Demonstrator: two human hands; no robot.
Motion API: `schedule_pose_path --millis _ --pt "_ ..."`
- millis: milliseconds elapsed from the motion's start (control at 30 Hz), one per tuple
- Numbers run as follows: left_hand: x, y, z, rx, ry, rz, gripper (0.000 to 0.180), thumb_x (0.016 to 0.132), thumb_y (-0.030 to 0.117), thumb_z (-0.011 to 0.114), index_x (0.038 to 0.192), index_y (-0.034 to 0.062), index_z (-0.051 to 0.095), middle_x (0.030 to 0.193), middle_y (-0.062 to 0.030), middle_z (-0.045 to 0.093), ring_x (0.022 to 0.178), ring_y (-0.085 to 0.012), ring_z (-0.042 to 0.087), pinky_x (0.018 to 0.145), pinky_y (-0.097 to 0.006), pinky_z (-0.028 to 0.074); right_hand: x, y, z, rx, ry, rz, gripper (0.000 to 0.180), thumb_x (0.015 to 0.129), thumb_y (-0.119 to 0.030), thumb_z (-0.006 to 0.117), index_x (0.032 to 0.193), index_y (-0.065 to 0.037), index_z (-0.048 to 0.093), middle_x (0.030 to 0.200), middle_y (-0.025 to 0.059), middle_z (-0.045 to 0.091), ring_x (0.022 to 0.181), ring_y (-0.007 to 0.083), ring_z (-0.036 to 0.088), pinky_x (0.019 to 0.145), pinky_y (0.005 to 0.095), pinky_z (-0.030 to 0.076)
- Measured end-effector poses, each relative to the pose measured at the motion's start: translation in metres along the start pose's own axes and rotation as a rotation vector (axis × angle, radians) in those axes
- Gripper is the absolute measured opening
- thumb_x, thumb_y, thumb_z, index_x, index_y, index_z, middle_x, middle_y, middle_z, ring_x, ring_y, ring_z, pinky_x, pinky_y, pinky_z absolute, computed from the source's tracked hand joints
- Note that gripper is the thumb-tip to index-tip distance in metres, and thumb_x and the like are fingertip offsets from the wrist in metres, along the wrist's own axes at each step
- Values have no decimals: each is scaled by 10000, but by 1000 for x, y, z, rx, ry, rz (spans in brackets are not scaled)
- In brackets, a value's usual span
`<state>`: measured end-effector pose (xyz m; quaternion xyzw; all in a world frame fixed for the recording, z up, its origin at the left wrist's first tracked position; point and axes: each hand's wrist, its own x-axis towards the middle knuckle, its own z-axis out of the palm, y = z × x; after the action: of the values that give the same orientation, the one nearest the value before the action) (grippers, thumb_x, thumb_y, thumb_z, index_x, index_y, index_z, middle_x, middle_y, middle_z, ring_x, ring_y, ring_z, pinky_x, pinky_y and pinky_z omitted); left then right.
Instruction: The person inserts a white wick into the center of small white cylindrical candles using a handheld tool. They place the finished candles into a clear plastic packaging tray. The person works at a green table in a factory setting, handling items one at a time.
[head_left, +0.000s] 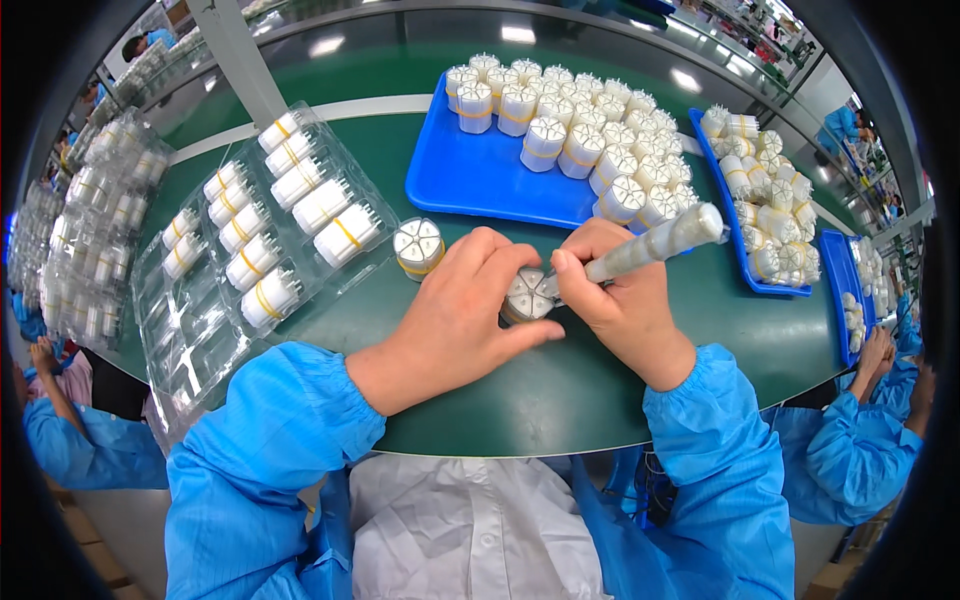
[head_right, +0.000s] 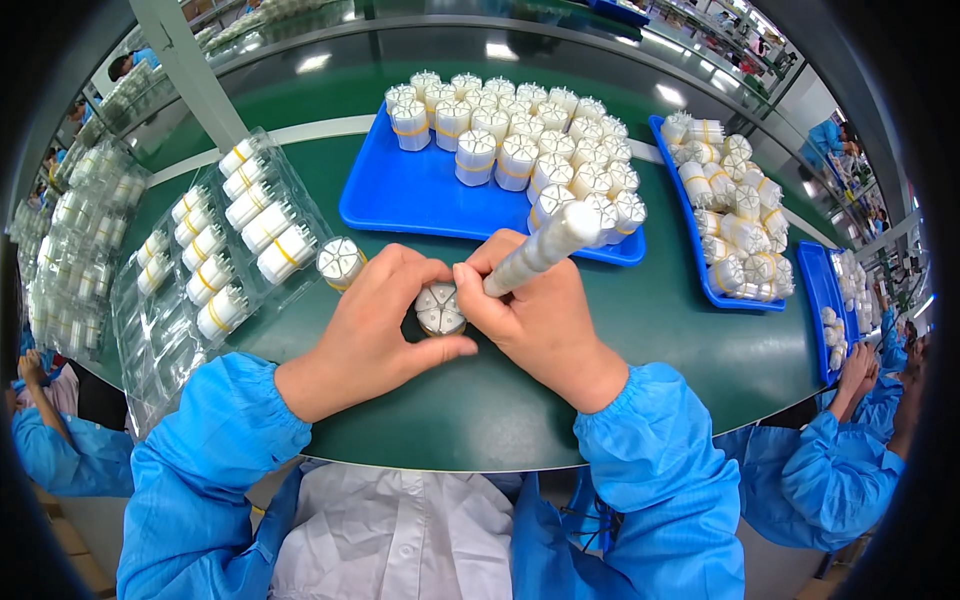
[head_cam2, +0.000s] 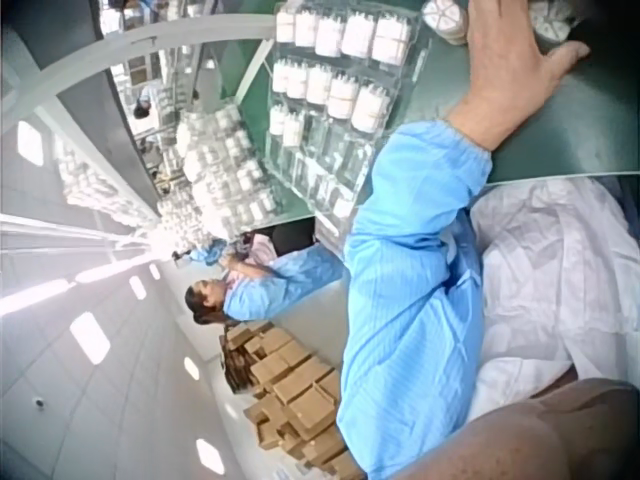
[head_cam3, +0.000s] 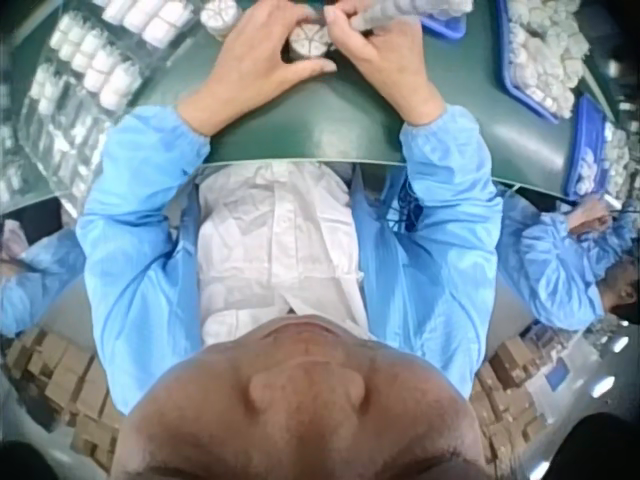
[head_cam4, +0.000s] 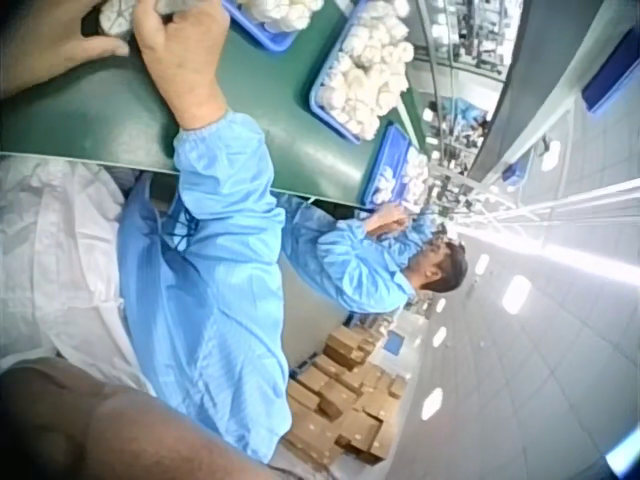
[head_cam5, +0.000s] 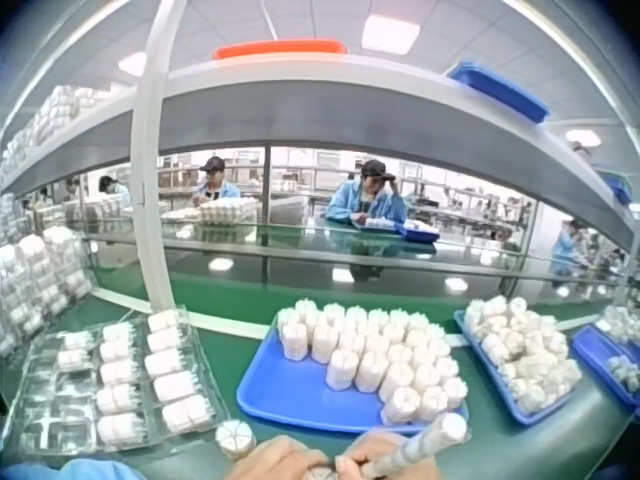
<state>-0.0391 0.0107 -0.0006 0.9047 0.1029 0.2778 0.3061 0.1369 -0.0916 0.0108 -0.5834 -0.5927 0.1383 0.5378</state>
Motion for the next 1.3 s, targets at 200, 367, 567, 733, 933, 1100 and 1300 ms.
schedule_pose_path --millis 200,367,567,733,933,1100,1300 --pt "-5 1 6 -40 76 -23 605 773 119 813 1300 13 536 1158 -146 629 1061 -311 625 868 -397 525 3 -7 -10 75 61 99 137 921 -99 696 819 -16 659 734 41 632 659 106 562 578 292 434" --pt "-5 2 7 -91 59 -30 631 771 87 804 1334 14 528 1190 -139 644 1089 -290 639 881 -374 533 1 1 -5 49 28 23 174 934 -142 697 831 -6 662 747 40 640 670 108 575 587 292 446" --pt "-2 3 3 15 47 23 624 772 103 820 1320 17 534 1197 -143 634 1039 -297 633 869 -382 527 1 4 -2 26 -31 86 182 929 -156 706 842 -2 664 761 54 651 664 129 586 591 302 454" --pt "-2 5 4 27 18 -46 630 780 89 816 1331 8 522 1209 -146 628 1060 -284 642 892 -365 527 0 2 -4 27 28 42 166 921 -142 708 832 -9 663 750 48 650 659 133 586 587 308 450" --pt "-7 6 6 -127 11 -46 670 802 16 746 1400 -5 446 1258 -163 624 1148 -267 653 973 -365 518 2 4 -6 63 32 -10 136 913 -115 709 836 -12 663 729 39 639 656 121 582 581 293 443" --pt "-4 7 2 -92 -10 -6 685 784 10 752 1399 13 449 1255 -168 624 1132 -278 640 948 -363 517 1 5 -5 -1 -25 -28 152 915 -134 716 840 -13 662 728 40 635 655 120 582 579 294 445" --pt "-4 7 2 18 -1 -82 704 765 36 786 1390 20 462 1220 -152 627 1103 -275 630 920 -355 516 2 -3 -7 116 17 131 155 920 -129 703 828 -11 663 753 30 644 666 102 578 583 290 449"
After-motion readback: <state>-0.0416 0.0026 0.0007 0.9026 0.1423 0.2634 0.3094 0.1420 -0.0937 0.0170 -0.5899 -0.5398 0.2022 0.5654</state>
